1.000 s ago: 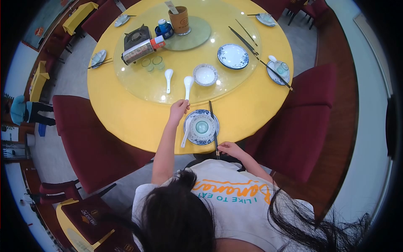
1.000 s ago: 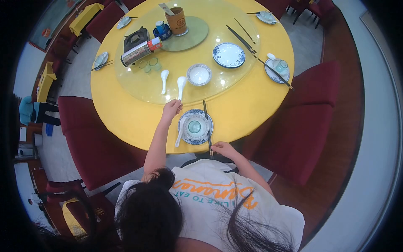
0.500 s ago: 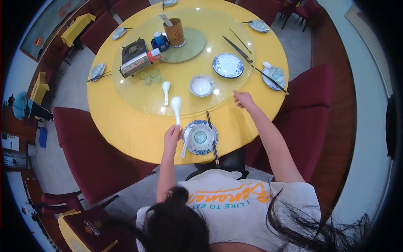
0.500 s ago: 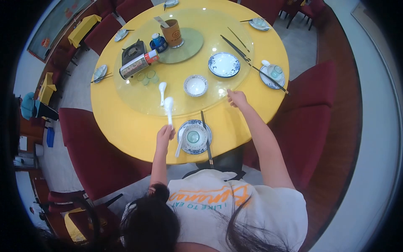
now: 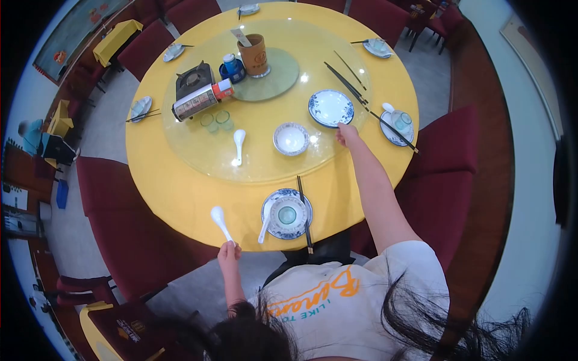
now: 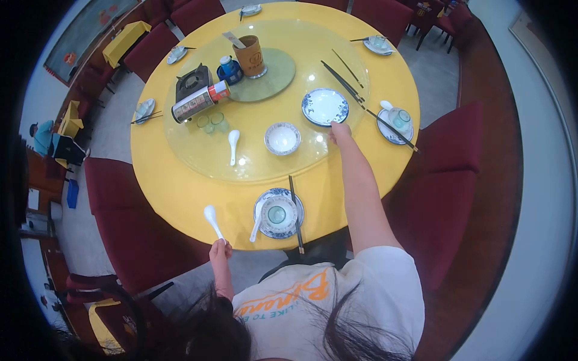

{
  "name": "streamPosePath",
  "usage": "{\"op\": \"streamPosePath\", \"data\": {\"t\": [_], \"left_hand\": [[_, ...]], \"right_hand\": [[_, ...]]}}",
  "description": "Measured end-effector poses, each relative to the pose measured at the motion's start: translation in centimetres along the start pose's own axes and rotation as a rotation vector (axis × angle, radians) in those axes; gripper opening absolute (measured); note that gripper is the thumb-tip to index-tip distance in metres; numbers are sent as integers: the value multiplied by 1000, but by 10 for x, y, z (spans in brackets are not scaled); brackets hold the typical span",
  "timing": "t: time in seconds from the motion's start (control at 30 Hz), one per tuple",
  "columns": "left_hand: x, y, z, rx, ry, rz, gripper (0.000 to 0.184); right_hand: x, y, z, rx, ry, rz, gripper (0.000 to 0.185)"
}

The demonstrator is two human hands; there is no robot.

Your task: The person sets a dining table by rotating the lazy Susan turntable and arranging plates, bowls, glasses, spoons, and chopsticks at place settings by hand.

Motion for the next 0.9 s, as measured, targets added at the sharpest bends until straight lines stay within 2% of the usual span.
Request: {"op": "streamPosePath", "data": {"t": [0.07, 0.27, 0.47, 0.6, 0.7, 0.8, 0.9], "left_hand": [[-2, 1, -1, -3, -4, 3, 23], [-23, 5, 10, 9, -83, -9, 24], [-51, 3, 22, -107, -211, -50, 25], [-71, 12, 22, -122, -261, -84, 25], [-75, 7, 25, -115, -299, -83, 24], [-79, 7, 31, -112, -315, -78, 23], [-77, 12, 30, -99, -299, -113, 23]], "right_hand": [[1, 2, 4, -25, -78, 132, 26], [14, -2, -7, -30, -211, 86, 21], [26, 7, -7, 3, -218, 116, 22], [30, 6, -17, 65, -141, 222, 27], [29, 2, -27, 70, -207, 282, 23], [22, -5, -36, 98, -164, 246, 23], [18, -13, -34, 138, -277, 441, 24]]}}
Point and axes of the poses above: each hand's wrist, its own z-axis towards the middle knuckle, its own x-axis out of the back of the hand, y = z × x, the point moved 2 cm from there along z, towards the middle knuckle, and after that the axes turned 3 degrees about -y, right-handed, at the moved point
